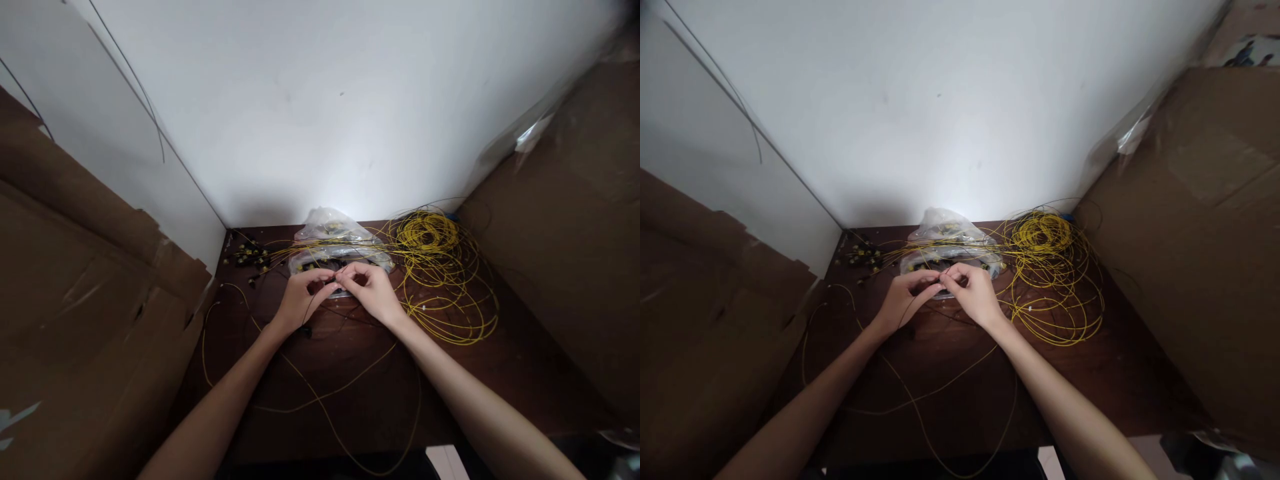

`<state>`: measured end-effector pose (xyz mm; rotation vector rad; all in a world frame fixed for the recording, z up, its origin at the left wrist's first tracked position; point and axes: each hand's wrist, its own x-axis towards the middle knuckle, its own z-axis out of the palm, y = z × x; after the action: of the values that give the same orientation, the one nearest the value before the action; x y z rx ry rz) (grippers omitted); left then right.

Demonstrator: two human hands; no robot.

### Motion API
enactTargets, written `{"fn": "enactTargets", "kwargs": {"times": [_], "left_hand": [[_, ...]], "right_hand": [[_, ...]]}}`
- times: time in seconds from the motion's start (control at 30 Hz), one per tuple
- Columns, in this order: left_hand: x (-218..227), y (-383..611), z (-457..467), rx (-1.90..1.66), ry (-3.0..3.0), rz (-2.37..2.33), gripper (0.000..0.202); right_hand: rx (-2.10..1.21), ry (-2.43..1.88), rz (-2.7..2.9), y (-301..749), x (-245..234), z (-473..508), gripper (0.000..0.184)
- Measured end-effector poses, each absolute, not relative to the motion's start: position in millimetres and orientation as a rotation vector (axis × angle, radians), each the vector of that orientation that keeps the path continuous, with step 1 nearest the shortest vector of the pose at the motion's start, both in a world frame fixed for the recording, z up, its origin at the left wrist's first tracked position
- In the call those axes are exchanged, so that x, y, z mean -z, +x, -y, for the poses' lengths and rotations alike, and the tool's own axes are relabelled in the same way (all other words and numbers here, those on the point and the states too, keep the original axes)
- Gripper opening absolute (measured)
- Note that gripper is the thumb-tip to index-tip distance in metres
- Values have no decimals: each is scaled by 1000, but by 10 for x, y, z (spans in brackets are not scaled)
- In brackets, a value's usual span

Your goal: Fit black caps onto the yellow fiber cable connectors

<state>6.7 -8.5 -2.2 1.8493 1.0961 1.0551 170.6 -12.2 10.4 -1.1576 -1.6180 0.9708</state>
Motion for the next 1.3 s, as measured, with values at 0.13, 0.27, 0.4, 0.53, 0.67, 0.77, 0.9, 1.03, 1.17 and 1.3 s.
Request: {"fn": "enactTargets", "kwargs": {"times": [0.13, 0.27, 0.4, 0.53, 0.67, 0.77, 0.9, 1.03, 1.17, 1.3], "left_hand": [[-38, 58, 86, -1005, 1884, -1079, 17], [-92, 48, 80, -978, 1934, -1096, 22], [-125, 44, 79, -940, 1994, -1061, 28], [-117, 31, 71, -920, 2008, -1031, 29], [-74, 13, 55, -915, 2015, -1016, 30], [-58, 9, 45, -908, 2026, -1034, 30], [-66, 9, 39, -908, 2032, -1025, 26], [-70, 2, 38, -903, 2051, -988, 24], [-76, -4, 37, -881, 2076, -988, 27], [-83, -1, 39, -852, 2086, -1009, 29]], "right_hand": [[-934, -1163, 1671, 1686, -124, 151, 19], [-890, -1206, 1690, 1685, -137, 167, 19], [-866, -1227, 1679, 1686, -145, 171, 18], [-857, -1246, 1655, 1703, -138, 150, 18], [-838, -1290, 1609, 1739, -90, 98, 20], [-818, -1268, 1572, 1751, -57, 67, 11], [-800, -1212, 1563, 1749, -83, 75, 16], [-675, -1144, 1713, 1749, -156, 122, 9], [-599, -1109, 1924, 1756, -171, 154, 10], [-577, -1149, 1975, 1757, -144, 153, 8]]}}
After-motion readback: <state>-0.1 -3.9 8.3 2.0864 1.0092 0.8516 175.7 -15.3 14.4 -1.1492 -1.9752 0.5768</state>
